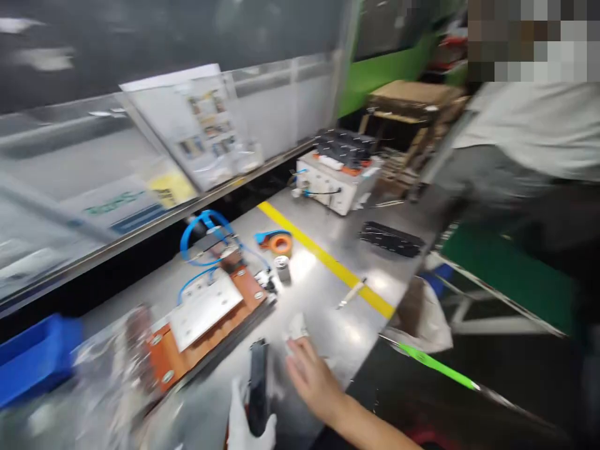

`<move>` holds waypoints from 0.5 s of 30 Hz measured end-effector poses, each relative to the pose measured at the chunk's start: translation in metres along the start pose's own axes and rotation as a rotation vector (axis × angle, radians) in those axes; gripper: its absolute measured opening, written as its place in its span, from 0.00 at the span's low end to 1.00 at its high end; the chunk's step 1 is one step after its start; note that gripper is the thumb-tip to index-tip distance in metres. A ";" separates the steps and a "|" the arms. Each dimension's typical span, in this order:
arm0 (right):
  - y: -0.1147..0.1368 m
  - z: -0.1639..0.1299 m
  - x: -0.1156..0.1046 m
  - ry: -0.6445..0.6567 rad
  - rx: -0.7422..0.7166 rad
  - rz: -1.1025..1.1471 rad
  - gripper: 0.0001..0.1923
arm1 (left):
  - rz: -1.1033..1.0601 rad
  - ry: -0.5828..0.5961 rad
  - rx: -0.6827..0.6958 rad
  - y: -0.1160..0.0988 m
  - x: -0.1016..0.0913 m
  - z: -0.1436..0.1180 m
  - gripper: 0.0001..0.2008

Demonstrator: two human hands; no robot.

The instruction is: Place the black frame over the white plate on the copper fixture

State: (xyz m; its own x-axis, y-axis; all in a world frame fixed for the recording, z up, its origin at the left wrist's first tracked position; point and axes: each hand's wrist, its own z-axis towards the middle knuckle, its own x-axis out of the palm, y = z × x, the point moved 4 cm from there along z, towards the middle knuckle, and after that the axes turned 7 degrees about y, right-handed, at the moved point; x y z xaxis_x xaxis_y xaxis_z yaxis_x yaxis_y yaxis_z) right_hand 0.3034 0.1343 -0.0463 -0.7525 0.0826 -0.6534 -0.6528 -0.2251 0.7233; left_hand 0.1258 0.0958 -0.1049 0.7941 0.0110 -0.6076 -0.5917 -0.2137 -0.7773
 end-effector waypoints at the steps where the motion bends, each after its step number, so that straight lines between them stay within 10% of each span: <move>1: -0.006 -0.005 0.001 0.020 -0.021 -0.014 0.17 | -0.001 -0.012 -0.060 0.009 -0.003 -0.003 0.42; 7: -0.019 -0.029 0.025 0.178 -0.220 -0.101 0.16 | -0.057 0.232 -0.406 0.036 -0.015 -0.026 0.53; 15: 0.002 -0.021 0.053 0.351 -0.459 -0.180 0.19 | -0.166 0.279 -0.394 0.036 -0.009 -0.037 0.49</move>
State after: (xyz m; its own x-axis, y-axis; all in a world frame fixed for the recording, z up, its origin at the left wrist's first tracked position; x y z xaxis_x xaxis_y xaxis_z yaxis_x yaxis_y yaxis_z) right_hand 0.2640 0.1182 -0.0840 -0.5090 -0.1490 -0.8478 -0.6045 -0.6393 0.4753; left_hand 0.1027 0.0517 -0.1210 0.9115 -0.1742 -0.3727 -0.4004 -0.5836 -0.7065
